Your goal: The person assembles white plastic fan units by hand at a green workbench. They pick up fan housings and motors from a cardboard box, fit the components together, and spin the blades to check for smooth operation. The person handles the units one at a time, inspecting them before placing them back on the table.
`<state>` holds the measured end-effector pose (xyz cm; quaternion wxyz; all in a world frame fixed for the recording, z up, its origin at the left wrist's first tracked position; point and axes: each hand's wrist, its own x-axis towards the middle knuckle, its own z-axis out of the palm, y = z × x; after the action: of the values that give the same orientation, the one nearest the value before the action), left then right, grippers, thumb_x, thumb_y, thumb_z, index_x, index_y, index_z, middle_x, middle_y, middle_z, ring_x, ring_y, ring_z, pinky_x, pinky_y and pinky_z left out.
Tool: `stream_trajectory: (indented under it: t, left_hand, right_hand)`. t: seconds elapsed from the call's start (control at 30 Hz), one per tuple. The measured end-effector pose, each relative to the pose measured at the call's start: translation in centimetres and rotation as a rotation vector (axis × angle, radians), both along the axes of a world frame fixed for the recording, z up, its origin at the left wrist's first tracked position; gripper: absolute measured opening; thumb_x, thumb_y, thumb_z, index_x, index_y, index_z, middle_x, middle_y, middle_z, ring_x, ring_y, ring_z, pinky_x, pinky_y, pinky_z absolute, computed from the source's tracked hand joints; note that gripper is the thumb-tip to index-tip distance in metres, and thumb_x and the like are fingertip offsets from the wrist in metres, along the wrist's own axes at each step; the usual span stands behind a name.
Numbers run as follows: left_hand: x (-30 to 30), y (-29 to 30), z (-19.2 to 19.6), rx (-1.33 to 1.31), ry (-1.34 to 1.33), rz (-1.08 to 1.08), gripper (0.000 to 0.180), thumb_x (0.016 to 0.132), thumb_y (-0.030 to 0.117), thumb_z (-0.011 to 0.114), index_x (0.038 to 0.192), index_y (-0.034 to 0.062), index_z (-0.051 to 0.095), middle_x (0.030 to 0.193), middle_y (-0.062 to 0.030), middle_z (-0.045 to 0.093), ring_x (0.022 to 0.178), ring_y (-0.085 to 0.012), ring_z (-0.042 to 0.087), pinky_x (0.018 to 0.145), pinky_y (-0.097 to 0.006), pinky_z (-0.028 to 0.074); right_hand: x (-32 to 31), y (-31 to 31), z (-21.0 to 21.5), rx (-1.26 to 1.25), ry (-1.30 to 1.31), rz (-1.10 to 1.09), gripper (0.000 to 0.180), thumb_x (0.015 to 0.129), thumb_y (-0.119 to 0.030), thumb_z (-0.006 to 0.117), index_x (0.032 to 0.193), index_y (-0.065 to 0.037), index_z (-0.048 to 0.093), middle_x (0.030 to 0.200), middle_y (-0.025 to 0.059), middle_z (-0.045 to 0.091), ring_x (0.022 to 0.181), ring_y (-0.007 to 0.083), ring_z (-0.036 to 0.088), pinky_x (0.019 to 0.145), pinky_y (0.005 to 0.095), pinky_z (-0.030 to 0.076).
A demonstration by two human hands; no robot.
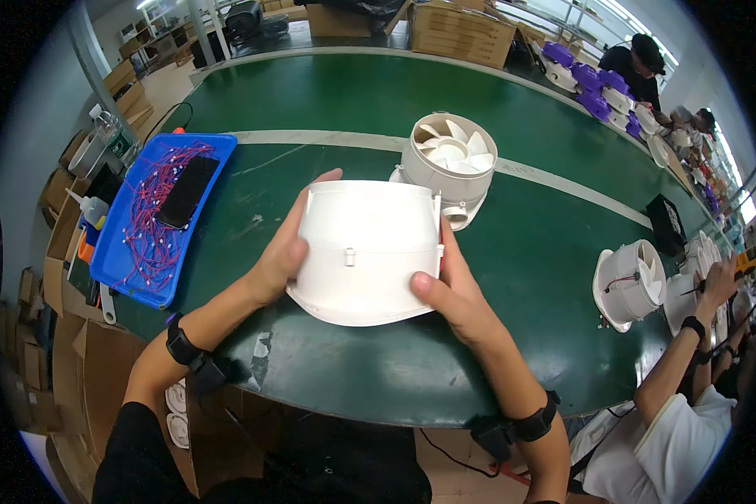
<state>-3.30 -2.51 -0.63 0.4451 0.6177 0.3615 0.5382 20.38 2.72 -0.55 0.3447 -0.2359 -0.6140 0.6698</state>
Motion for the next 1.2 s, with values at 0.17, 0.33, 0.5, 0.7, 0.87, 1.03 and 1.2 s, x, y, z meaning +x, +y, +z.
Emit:
stream_trajectory:
  t: [0.17, 0.33, 0.5, 0.7, 0.87, 1.03, 1.2]
  left_hand:
    - [-0.5, 0.1, -1.1, 0.080, 0.016, -0.030, 0.075, 0.097, 0.048, 0.052, 0.148, 0.0044, 0.018, 0.137, -0.0180, 0.043, 0.131, -0.0234, 0.040, 0.108, -0.034, 0.031]
    - [-0.7, 0.2, -0.5, -0.164, -0.045, 0.049, 0.075, 0.097, 0.054, 0.048, 0.144, 0.0023, 0.021, 0.134, -0.0176, 0.044, 0.128, -0.0201, 0.040, 0.105, -0.034, 0.034]
    - [-0.5, -0.1, 0.0, -0.075, -0.017, -0.014, 0.082, 0.093, 0.053, 0.054, 0.146, 0.0026, 0.018, 0.137, -0.0169, 0.040, 0.131, -0.0238, 0.039, 0.108, -0.036, 0.031]
    - [-0.4, 0.0, -0.5, 0.042, 0.042, -0.051, 0.089, 0.089, 0.053, 0.057, 0.149, 0.0027, 0.014, 0.143, -0.0172, 0.034, 0.136, -0.0272, 0.034, 0.111, -0.038, 0.028]
    - [-0.4, 0.2, -0.2, -0.037, -0.020, -0.077, 0.086, 0.094, 0.053, 0.052, 0.150, 0.0025, 0.012, 0.146, -0.0178, 0.032, 0.136, -0.0262, 0.034, 0.112, -0.037, 0.027]
    - [0.0, -0.3, 0.4, -0.103, -0.009, 0.002, 0.084, 0.097, 0.049, 0.050, 0.153, 0.0023, 0.009, 0.148, -0.0194, 0.033, 0.135, -0.0270, 0.037, 0.111, -0.037, 0.029]
    - [0.4, -0.1, 0.1, -0.018, -0.017, 0.045, 0.092, 0.091, 0.036, 0.064, 0.153, 0.0021, 0.006, 0.149, -0.0232, 0.034, 0.136, -0.0306, 0.037, 0.112, -0.040, 0.029]
  right_hand:
    - [0.2, 0.1, 0.0, -0.151, 0.031, 0.016, 0.120, 0.072, -0.054, 0.070, 0.153, 0.002, 0.002, 0.153, 0.0226, 0.022, 0.143, 0.0313, 0.025, 0.115, 0.0389, 0.022]
    - [0.1, 0.1, -0.2, -0.162, 0.045, 0.015, 0.120, 0.071, -0.055, 0.070, 0.154, 0.001, 0.003, 0.153, 0.0222, 0.022, 0.142, 0.0311, 0.026, 0.115, 0.0388, 0.023]
    - [0.1, 0.1, -0.1, -0.162, 0.060, 0.024, 0.119, 0.071, -0.054, 0.071, 0.153, 0.001, 0.005, 0.152, 0.0219, 0.024, 0.142, 0.0311, 0.027, 0.114, 0.0388, 0.024]
    - [0.0, 0.2, 0.1, -0.146, 0.076, 0.011, 0.117, 0.073, -0.055, 0.069, 0.153, 0.002, 0.006, 0.151, 0.0220, 0.026, 0.141, 0.0303, 0.029, 0.114, 0.0388, 0.024]
    - [0.0, 0.1, -0.2, -0.111, 0.082, -0.035, 0.112, 0.077, -0.057, 0.065, 0.152, 0.003, 0.009, 0.150, 0.0215, 0.028, 0.140, 0.0289, 0.030, 0.114, 0.0382, 0.025]
    - [-0.2, 0.3, -0.7, 0.011, 0.109, -0.104, 0.106, 0.081, -0.056, 0.063, 0.151, 0.004, 0.012, 0.149, 0.0206, 0.031, 0.139, 0.0273, 0.031, 0.113, 0.0380, 0.026]
    - [-0.6, 0.6, -1.0, 0.316, 0.007, -0.204, 0.104, 0.080, -0.043, 0.070, 0.151, 0.004, 0.010, 0.149, 0.0218, 0.031, 0.138, 0.0299, 0.033, 0.113, 0.0392, 0.026]
